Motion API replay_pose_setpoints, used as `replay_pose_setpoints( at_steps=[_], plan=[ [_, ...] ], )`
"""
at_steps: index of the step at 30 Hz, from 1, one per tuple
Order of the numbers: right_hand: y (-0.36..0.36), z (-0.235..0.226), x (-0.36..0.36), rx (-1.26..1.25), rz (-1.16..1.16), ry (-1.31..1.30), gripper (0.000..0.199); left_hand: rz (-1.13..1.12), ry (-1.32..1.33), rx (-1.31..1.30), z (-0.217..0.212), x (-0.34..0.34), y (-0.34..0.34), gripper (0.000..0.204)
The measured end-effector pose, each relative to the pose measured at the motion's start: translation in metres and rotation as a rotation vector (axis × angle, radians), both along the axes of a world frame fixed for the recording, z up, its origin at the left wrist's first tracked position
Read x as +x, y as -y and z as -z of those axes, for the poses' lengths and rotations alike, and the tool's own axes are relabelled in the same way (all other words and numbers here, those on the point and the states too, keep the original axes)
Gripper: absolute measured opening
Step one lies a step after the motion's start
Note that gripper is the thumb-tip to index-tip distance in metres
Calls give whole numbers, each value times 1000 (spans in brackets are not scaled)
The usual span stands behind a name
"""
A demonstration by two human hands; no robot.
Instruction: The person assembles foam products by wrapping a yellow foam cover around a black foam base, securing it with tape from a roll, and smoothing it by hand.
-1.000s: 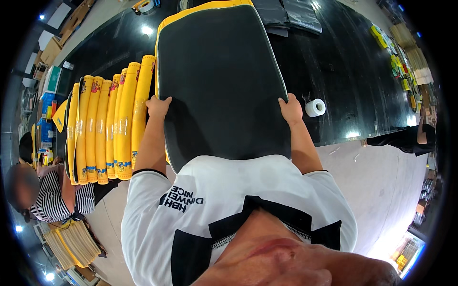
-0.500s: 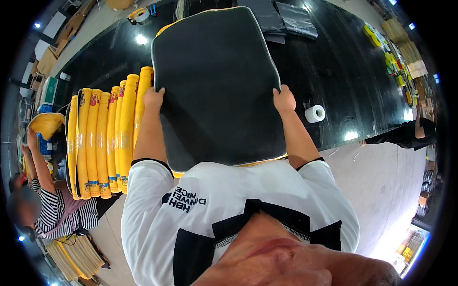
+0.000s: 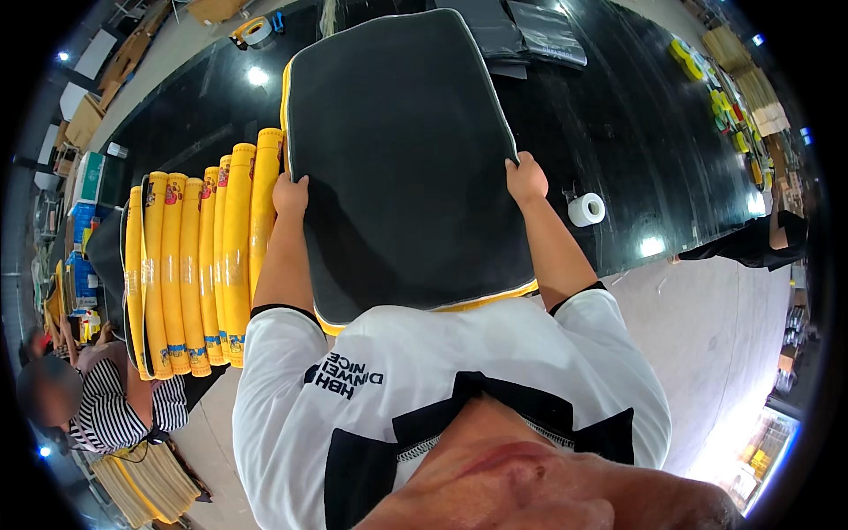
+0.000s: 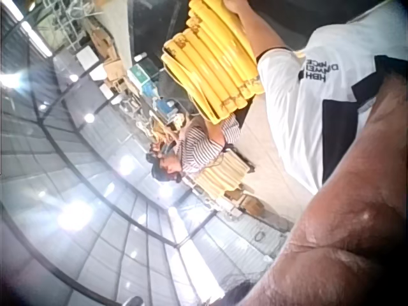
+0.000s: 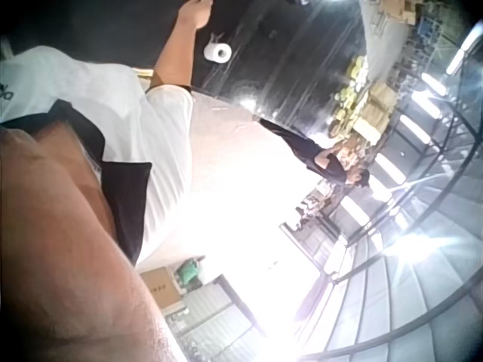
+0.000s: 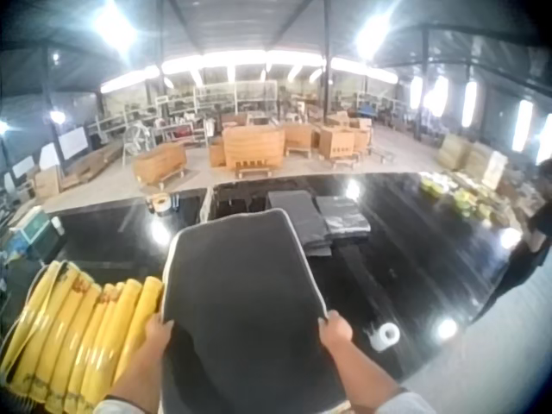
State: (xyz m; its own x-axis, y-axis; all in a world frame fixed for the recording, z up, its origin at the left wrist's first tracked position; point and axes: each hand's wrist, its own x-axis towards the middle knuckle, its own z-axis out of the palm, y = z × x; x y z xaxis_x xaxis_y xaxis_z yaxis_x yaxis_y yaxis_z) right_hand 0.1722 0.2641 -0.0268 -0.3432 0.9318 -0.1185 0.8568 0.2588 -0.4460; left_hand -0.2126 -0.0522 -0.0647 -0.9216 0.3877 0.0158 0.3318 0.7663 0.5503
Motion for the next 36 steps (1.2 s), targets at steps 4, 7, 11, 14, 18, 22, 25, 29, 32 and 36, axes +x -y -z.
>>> replay_pose_setpoints(
  at_steps=[4,7,11,14,18,22,25,29,32,36],
  plan=[
    [-5,3,8,-3,-27,-11,41,31,25,17,-10,24,6,59],
    [-8,4,26,-42,-91,-160,47,108,29,29,-21,65,33,71],
    [37,-8,77,82,-324,-249,75,326,-293,57,-8,142,110,72],
    [88,-8,125,36,-453,-191,92,409,-372,-7,-20,218,143,62],
    [137,-30,158,49,-603,-95,95,630,-369,-40,-18,254,171,64],
    [142,-24,170,51,-682,11,83,698,-245,-66,-29,243,172,64],
    [131,-15,174,42,-700,-74,71,728,-243,-23,-30,233,171,64],
    [136,-24,174,233,-730,-118,39,771,-273,-21,-51,240,157,59],
    [141,-24,168,480,-786,-187,18,847,-245,-34,-60,258,145,51],
    [137,-23,149,375,-658,-222,18,878,-387,0,-39,254,143,30]
  ],
)
